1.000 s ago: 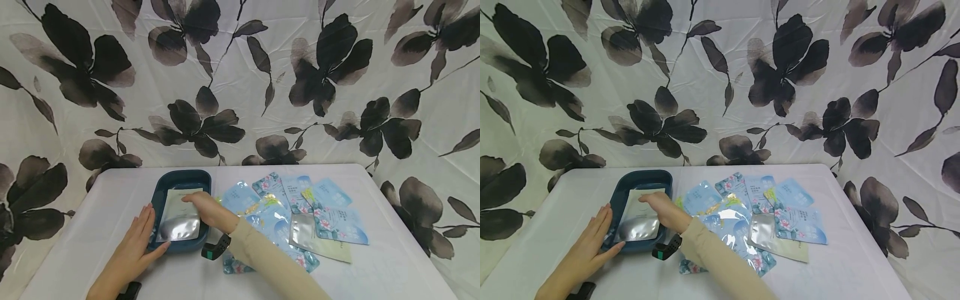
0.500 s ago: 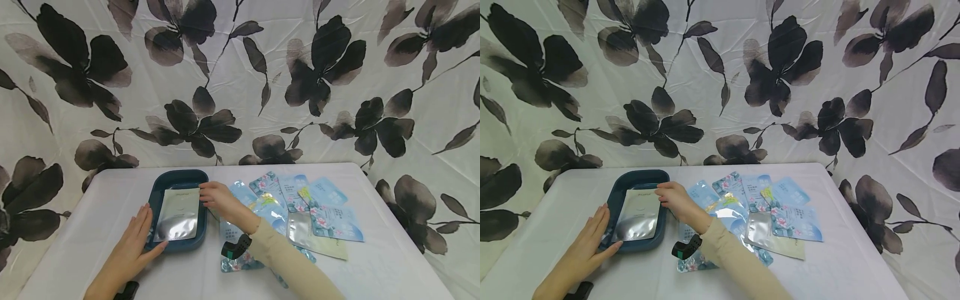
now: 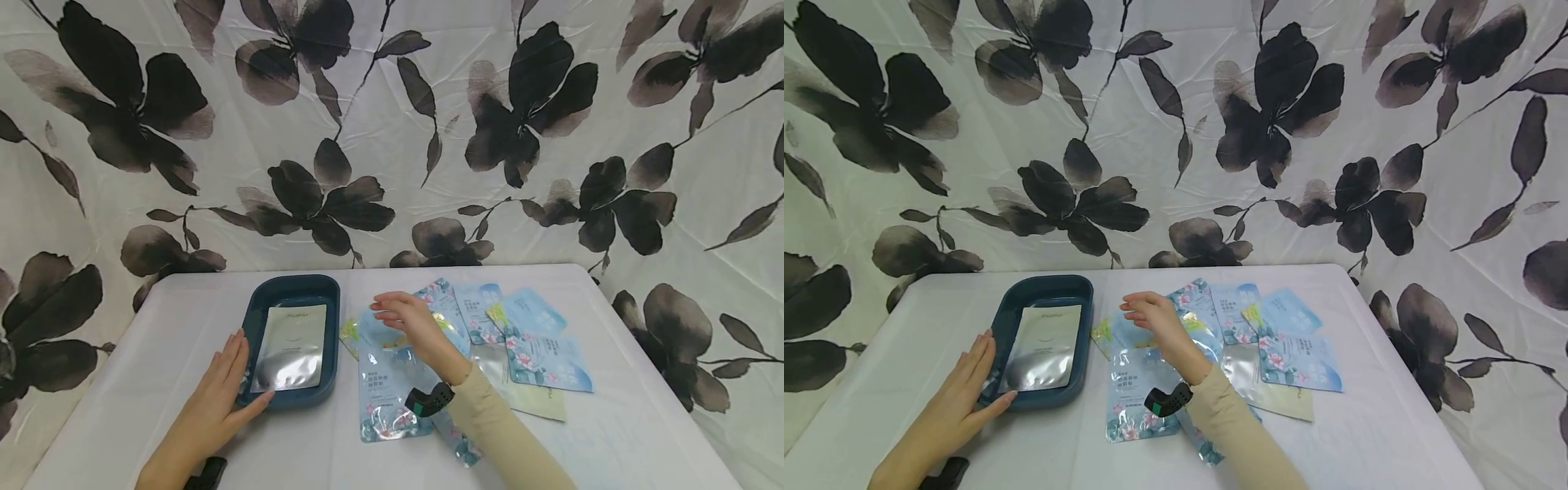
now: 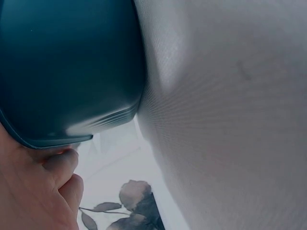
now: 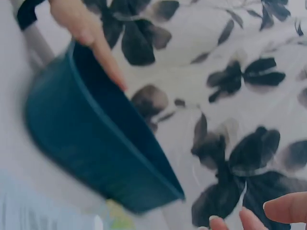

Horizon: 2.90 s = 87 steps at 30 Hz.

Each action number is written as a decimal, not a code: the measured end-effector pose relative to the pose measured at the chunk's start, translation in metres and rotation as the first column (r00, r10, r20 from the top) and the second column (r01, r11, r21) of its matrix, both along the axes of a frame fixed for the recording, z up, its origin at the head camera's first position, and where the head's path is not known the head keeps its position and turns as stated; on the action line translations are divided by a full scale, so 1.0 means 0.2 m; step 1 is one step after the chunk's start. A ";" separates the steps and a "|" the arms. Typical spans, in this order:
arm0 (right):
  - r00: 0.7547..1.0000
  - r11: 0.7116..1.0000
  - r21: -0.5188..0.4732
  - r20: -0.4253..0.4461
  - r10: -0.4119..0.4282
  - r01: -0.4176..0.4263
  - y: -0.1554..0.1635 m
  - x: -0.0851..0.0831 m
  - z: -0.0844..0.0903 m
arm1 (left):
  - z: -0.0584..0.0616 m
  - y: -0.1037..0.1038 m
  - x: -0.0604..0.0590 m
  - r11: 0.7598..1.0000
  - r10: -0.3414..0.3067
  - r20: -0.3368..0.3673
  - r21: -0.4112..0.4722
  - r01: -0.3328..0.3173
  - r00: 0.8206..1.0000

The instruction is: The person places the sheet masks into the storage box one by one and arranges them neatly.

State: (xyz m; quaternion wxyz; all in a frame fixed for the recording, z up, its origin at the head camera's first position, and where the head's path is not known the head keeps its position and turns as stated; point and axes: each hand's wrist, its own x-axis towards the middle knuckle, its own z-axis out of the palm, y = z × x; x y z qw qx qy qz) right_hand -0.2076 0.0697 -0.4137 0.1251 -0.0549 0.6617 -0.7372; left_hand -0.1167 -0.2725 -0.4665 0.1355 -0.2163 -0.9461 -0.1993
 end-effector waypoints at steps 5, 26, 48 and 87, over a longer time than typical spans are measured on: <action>0.995 0.996 -0.013 -0.040 -0.088 0.088 0.09 -0.01 -0.10 | 0.00 0.00 0.01 1.000 0.000 0.000 0.000 0.000 1.000; 0.998 0.992 0.127 -0.066 0.014 -0.005 0.28 -0.05 -0.29 | 0.00 0.01 -0.01 1.000 -0.008 0.018 0.008 0.008 1.000; 0.822 0.703 0.680 -0.268 0.503 -0.209 0.25 0.00 -0.34 | 0.01 0.01 0.01 1.000 -0.005 0.033 0.019 0.004 0.999; 0.976 0.989 0.141 -0.208 0.067 -0.037 0.23 -0.02 -0.41 | 0.02 0.01 0.02 1.000 0.015 0.056 0.018 -0.017 0.998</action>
